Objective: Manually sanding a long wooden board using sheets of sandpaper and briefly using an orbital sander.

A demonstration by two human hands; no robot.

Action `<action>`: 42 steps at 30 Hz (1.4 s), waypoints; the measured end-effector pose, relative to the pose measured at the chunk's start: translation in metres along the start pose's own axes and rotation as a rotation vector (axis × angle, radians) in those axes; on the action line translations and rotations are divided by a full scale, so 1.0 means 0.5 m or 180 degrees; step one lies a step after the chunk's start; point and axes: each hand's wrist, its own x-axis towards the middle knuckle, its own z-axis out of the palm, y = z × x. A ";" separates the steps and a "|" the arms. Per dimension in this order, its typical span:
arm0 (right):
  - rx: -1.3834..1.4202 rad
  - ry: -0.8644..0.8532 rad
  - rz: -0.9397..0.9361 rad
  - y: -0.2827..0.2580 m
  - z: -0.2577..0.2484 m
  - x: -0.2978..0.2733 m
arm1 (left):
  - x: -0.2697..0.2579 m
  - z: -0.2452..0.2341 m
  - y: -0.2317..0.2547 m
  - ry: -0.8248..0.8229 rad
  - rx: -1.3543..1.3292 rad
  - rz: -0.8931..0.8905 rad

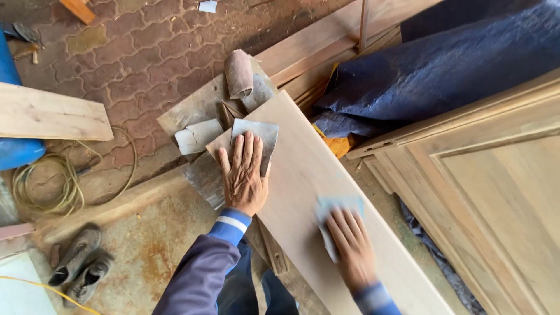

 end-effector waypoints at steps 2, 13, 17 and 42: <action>0.0026 -0.0071 0.0322 0.014 -0.015 -0.162 | -0.003 -0.009 0.009 -0.0050 -0.0017 -0.0073; 0.0402 -0.0075 -0.0138 -0.004 0.094 0.290 | -0.007 -0.010 0.004 0.0078 -0.0103 -0.0013; 0.0296 -0.0170 -0.0145 0.002 0.034 0.115 | 0.000 -0.014 0.004 0.0055 -0.0163 -0.0059; 0.0204 -0.0306 -0.0372 -0.034 0.065 0.070 | -0.001 -0.010 0.004 0.0026 -0.0050 -0.0106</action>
